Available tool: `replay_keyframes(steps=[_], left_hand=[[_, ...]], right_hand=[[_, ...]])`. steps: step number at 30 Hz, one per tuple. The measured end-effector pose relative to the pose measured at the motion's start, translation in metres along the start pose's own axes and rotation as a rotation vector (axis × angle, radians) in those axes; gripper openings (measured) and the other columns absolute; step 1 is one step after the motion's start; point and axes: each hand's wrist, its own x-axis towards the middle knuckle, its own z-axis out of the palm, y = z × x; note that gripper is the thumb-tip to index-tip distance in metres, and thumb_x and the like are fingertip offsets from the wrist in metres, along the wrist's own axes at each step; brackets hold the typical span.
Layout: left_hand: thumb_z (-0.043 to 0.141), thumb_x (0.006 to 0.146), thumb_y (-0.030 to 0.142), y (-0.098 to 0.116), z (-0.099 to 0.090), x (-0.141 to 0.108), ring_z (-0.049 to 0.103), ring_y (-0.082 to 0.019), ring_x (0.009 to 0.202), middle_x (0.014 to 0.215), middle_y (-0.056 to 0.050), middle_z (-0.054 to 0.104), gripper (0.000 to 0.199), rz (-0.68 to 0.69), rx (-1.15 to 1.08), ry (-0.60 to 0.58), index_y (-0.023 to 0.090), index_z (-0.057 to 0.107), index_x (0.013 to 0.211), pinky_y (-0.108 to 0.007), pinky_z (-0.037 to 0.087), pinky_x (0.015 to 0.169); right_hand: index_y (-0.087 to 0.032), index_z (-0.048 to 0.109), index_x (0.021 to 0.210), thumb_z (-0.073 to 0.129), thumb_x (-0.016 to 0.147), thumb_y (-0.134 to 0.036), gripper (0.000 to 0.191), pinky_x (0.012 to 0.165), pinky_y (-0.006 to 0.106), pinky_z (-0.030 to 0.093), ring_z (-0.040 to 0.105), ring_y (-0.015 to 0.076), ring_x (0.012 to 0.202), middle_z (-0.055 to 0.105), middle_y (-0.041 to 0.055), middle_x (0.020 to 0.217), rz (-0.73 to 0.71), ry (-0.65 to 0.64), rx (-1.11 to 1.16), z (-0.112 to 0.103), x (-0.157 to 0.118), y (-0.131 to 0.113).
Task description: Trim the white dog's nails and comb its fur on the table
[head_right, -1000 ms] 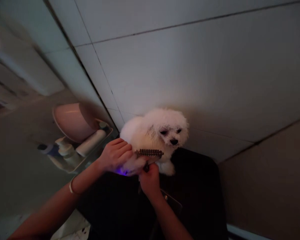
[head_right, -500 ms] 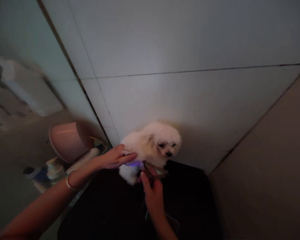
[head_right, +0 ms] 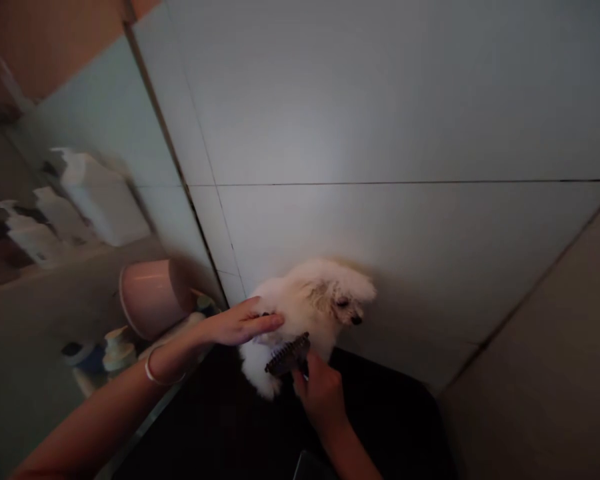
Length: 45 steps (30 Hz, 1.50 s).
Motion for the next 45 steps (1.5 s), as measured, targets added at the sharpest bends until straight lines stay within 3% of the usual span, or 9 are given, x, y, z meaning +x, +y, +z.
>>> replay_keyframes(steps=[5,11,14,21,25,30,36,43,45], left_hand=[[0.039,0.091,0.031,0.039,-0.006,-0.002,0.029,-0.005,0.05,0.054,0.004,0.029,0.038,0.101,0.099,-0.002,0.015,0.032,0.058,-0.02,0.027,0.049],[0.037,0.092,0.03,0.067,-0.018,-0.001,0.03,-0.005,0.05,0.054,0.004,0.029,0.039,0.128,0.228,0.088,0.015,0.03,0.057,-0.021,0.026,0.048],[0.037,0.092,0.033,0.086,-0.021,-0.001,0.028,-0.005,0.049,0.054,0.004,0.028,0.04,0.111,0.318,0.087,0.015,0.028,0.057,-0.021,0.025,0.048],[0.034,0.093,0.037,0.128,-0.022,-0.008,0.033,-0.005,0.05,0.053,0.004,0.032,0.04,0.15,0.581,0.004,0.015,0.031,0.059,-0.021,0.029,0.054],[0.032,0.092,0.039,0.136,-0.024,-0.017,0.03,-0.006,0.049,0.053,0.004,0.03,0.041,0.149,0.639,0.008,0.015,0.031,0.059,-0.021,0.028,0.052],[0.032,0.092,0.043,0.142,-0.035,-0.028,0.03,-0.006,0.051,0.055,0.004,0.029,0.044,0.083,0.514,0.083,0.015,0.032,0.058,-0.021,0.027,0.051],[0.036,0.091,0.042,0.151,-0.048,-0.027,0.028,-0.006,0.05,0.055,0.004,0.028,0.044,0.174,0.478,0.16,0.015,0.028,0.057,-0.021,0.026,0.049],[0.034,0.092,0.041,0.156,-0.044,-0.029,0.03,-0.006,0.051,0.055,0.004,0.03,0.042,0.216,0.547,0.128,0.015,0.033,0.058,-0.021,0.028,0.052],[0.034,0.092,0.038,0.156,-0.046,-0.031,0.031,-0.006,0.051,0.055,0.004,0.031,0.042,0.247,0.531,0.171,0.015,0.032,0.057,-0.021,0.029,0.052]], right_hand=[[-0.015,0.052,0.089,0.044,0.089,-0.034,0.022,0.044,0.023,0.045,0.06,0.0168,0.044,0.062,0.0035,0.056,0.01,0.074,0.024,-0.004,-0.002,-0.016],[-0.013,0.047,0.103,0.034,0.092,-0.03,0.024,0.052,0.024,0.049,0.064,0.0174,0.062,0.065,0.0071,0.073,0.065,0.114,0.052,-0.026,-0.007,-0.048],[-0.015,0.049,0.095,0.033,0.092,-0.027,0.02,0.048,0.023,0.046,0.06,0.0151,0.054,0.062,0.0041,0.066,-0.016,0.122,0.018,-0.035,0.001,-0.054],[-0.015,0.053,0.084,0.039,0.09,-0.025,0.018,0.057,0.028,0.047,0.057,0.0178,0.064,0.059,0.0072,0.071,-0.248,0.209,-0.088,-0.047,0.036,-0.062],[-0.013,0.054,0.085,0.036,0.091,-0.028,0.024,0.054,0.026,0.044,0.057,0.0172,0.061,0.059,0.008,0.071,-0.309,0.206,-0.138,-0.041,0.063,-0.074],[-0.01,0.055,0.087,0.031,0.093,-0.031,0.032,0.053,0.027,0.043,0.058,0.0192,0.061,0.061,0.0104,0.07,-0.295,0.175,-0.173,-0.033,0.082,-0.088],[-0.012,0.052,0.087,0.03,0.094,-0.029,0.029,0.053,0.025,0.042,0.059,0.0165,0.057,0.061,0.0071,0.068,-0.221,0.13,-0.198,-0.051,0.071,-0.106],[-0.014,0.049,0.081,0.027,0.095,-0.029,0.03,0.045,0.025,0.039,0.055,0.0159,0.046,0.054,0.0033,0.058,-0.201,0.121,-0.262,-0.074,0.051,-0.12],[-0.014,0.049,0.08,0.028,0.095,-0.028,0.029,0.044,0.025,0.039,0.054,0.0154,0.044,0.054,0.0031,0.057,-0.204,0.143,-0.271,-0.075,0.039,-0.124]])
